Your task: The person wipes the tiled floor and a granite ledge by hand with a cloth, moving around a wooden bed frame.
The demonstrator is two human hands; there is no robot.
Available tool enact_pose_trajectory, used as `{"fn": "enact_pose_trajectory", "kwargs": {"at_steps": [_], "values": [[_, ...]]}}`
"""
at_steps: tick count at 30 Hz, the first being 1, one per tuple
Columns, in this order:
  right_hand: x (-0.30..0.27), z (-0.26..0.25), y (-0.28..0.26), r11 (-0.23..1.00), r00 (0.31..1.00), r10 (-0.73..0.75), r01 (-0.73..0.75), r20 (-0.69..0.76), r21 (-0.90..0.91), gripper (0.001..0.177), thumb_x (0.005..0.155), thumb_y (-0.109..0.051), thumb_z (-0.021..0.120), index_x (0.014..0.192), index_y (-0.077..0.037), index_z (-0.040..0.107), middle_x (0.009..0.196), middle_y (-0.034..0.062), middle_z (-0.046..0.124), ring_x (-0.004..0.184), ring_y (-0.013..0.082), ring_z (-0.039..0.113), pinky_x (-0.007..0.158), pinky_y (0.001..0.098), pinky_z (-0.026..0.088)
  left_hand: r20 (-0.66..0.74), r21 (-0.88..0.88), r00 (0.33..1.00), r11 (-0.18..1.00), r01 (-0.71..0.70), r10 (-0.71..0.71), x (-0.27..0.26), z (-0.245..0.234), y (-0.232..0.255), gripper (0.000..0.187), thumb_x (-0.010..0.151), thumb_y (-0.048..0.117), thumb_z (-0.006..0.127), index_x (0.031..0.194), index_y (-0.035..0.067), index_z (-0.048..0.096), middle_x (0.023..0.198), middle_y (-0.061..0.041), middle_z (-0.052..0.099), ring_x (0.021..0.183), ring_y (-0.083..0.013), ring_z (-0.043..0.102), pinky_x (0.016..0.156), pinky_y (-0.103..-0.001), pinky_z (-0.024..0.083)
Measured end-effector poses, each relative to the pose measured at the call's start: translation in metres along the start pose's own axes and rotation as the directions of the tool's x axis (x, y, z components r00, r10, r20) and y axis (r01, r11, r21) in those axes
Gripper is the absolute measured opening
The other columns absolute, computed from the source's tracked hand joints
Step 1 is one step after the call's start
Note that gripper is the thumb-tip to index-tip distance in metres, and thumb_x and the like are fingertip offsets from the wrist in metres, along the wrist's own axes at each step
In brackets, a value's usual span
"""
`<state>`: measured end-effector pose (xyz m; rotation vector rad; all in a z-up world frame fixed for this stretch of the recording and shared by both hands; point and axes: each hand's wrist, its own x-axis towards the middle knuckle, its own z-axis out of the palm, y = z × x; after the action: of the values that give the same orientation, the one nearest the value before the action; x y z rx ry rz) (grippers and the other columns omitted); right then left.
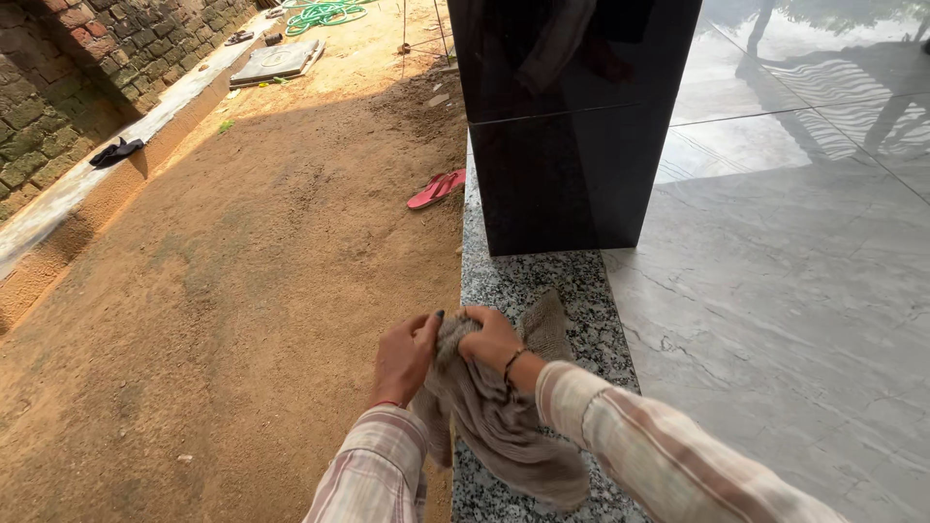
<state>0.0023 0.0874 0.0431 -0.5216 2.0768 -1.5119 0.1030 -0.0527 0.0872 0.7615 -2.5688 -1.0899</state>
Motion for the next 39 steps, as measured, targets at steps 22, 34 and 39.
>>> {"fn": "enact_pose_trajectory", "kwargs": {"at_steps": [22, 34, 39], "values": [[0.012, -0.136, -0.193, 0.230, 0.841, -0.511, 0.334, 0.179, -0.914, 0.024, 0.091, 0.004, 0.058, 0.109, -0.007, 0.071, 0.115, 0.0150, 0.059, 0.097, 0.0338, 0.067, 0.083, 0.0433, 0.058, -0.589, -0.148, 0.797, 0.951, -0.271, 0.135, 0.063, -0.114, 0.108, 0.019, 0.104, 0.017, 0.059, 0.108, 0.003, 0.072, 0.095, -0.007, 0.054, 0.082, -0.0187, 0.054, 0.075, -0.040, 0.048], [-0.012, -0.180, -0.226, 0.540, 0.721, -0.609, 0.072, -0.330, -0.839, 0.030, 0.096, -0.003, 0.057, 0.126, -0.005, 0.063, 0.090, 0.0183, 0.069, 0.073, 0.0307, 0.070, 0.065, 0.0428, 0.056, -0.556, -0.201, 0.811, 0.916, -0.346, 0.184, 0.060, -0.102, 0.136, 0.020, 0.099, 0.022, 0.069, 0.099, 0.003, 0.077, 0.089, -0.005, 0.053, 0.073, -0.0159, 0.053, 0.068, -0.035, 0.046], [0.010, -0.212, -0.227, 0.461, 0.352, -0.867, 0.299, -0.352, -0.836, 0.026, 0.098, 0.002, 0.056, 0.122, -0.001, 0.065, 0.081, 0.0135, 0.073, 0.067, 0.0252, 0.072, 0.058, 0.0394, 0.058, -0.578, -0.340, 0.783, 0.804, -0.487, 0.230, 0.068, -0.092, 0.173, 0.021, 0.099, 0.022, 0.069, 0.098, 0.004, 0.079, 0.081, -0.002, 0.061, 0.067, -0.0125, 0.052, 0.062, -0.036, 0.044]]}}
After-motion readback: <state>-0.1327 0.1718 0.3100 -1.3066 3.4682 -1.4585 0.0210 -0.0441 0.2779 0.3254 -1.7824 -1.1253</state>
